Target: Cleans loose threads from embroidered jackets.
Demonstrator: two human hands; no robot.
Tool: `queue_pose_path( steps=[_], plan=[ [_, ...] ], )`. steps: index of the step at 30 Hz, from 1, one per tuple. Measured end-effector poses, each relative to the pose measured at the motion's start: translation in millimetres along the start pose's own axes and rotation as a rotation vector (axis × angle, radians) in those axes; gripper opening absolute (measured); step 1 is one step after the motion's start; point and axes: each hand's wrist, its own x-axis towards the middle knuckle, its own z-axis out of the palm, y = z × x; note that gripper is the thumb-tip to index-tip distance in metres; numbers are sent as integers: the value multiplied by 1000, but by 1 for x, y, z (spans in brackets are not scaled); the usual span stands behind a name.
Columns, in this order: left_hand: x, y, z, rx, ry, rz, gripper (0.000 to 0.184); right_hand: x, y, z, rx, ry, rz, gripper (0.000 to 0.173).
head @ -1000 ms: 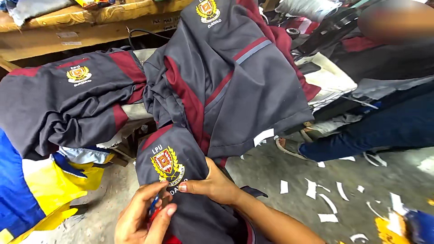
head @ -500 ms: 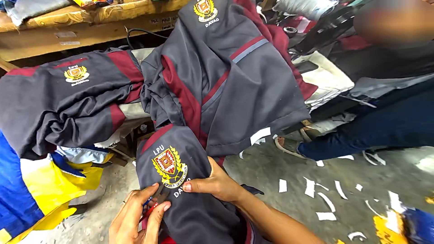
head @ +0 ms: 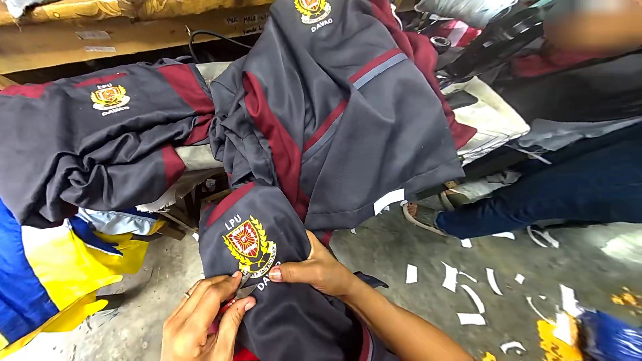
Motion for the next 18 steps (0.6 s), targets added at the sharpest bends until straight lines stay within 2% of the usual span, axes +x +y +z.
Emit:
queue_pose_path(
  steps=[18],
  plan=[
    [-1, -3, -1, -54, 5, 2, 26, 3, 2, 1, -17, -28, -21, 45]
  ],
)
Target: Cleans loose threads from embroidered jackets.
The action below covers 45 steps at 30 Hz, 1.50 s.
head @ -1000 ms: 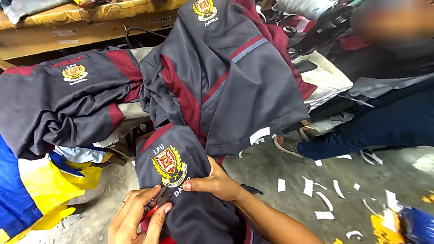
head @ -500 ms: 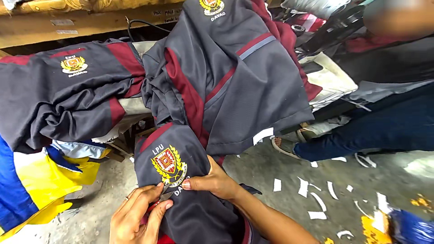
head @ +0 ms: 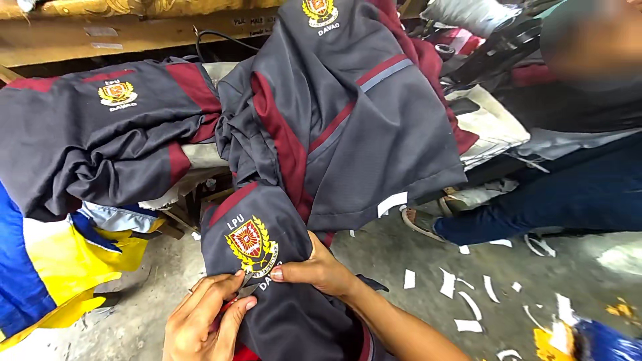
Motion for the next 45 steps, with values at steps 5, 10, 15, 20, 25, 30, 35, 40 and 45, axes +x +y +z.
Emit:
queue_pose_path(
  steps=[5, 10, 15, 20, 25, 30, 35, 40, 45],
  plan=[
    [1, -2, 1, 2, 10, 27, 26, 2, -1, 1, -5, -4, 4, 44],
    [2, -5, 3, -12, 18, 43, 25, 2, -1, 1, -11, -12, -1, 43],
    [3, -7, 2, -100, 8, 17, 27, 4, 0, 1, 13, -9, 12, 42],
    [2, -6, -3, -113, -10, -10, 26, 4, 3, 1, 34, 0, 34, 41],
    [1, -4, -2, -72, 2, -17, 27, 4, 3, 2, 22, 15, 36, 42],
    [0, -1, -1, -60, 11, -30, 26, 3, 3, 3, 33, 11, 45, 43],
    [0, -2, 0, -53, 19, -27, 27, 3, 3, 4, 28, 16, 44, 42],
    [1, -4, 1, -58, 19, -17, 26, 3, 2, 4, 31, 20, 49, 43],
    [0, -6, 2, -95, 17, -25, 26, 3, 3, 3, 33, 17, 37, 42]
  ],
)
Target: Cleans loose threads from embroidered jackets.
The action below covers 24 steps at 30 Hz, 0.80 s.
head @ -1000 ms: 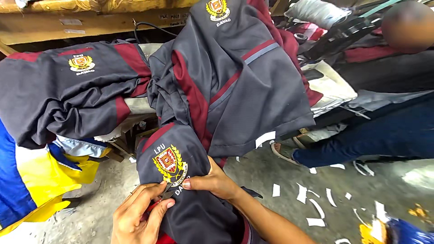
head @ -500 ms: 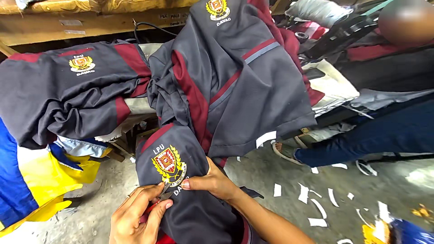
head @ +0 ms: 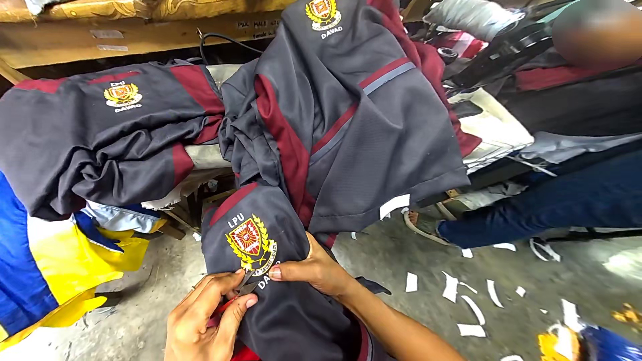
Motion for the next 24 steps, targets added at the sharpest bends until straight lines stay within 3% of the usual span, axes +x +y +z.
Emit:
queue_pose_path(
  steps=[12, 24],
  plan=[
    [-1, 5, -3, 48, -15, -24, 26, 0, 1, 2, -9, 11, 12, 42],
    [3, -8, 3, 37, 39, 82, 21, 0, -1, 3, 15, 0, 22, 42]
  ],
)
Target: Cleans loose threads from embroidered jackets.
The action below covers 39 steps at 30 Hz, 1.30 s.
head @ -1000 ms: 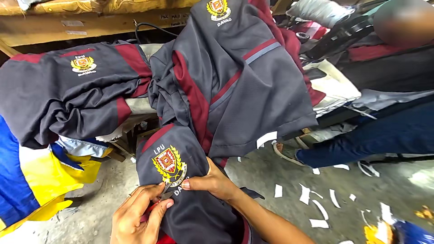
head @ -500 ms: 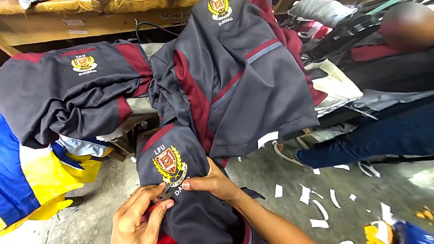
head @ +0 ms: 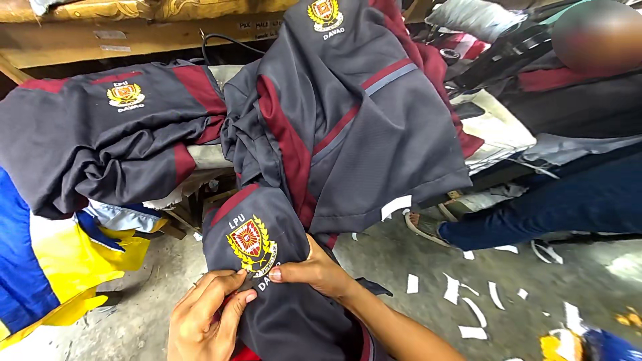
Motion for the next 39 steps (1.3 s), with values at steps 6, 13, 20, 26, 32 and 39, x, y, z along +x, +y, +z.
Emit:
queue_pose_path(
  steps=[6, 13, 20, 26, 32, 39],
  plan=[
    [4, 2, -1, -225, -66, -54, 19, 1, 4, 1, -30, -33, -3, 42],
    [-3, 7, -12, -149, -44, -99, 20, 0, 3, 0, -11, -6, -7, 41],
    [-2, 7, -4, 73, 42, 1, 22, 0, 2, 1, -3, -1, 16, 41],
    [-3, 5, 1, 127, 56, 51, 18, -2, 3, 2, -34, 8, -22, 43],
    [-4, 1, 4, 102, 98, 59, 18, -5, -1, 7, -145, 33, -108, 42],
    [-4, -3, 7, 47, 112, 83, 15, -3, 1, 3, -104, -1, -99, 43]
  ],
)
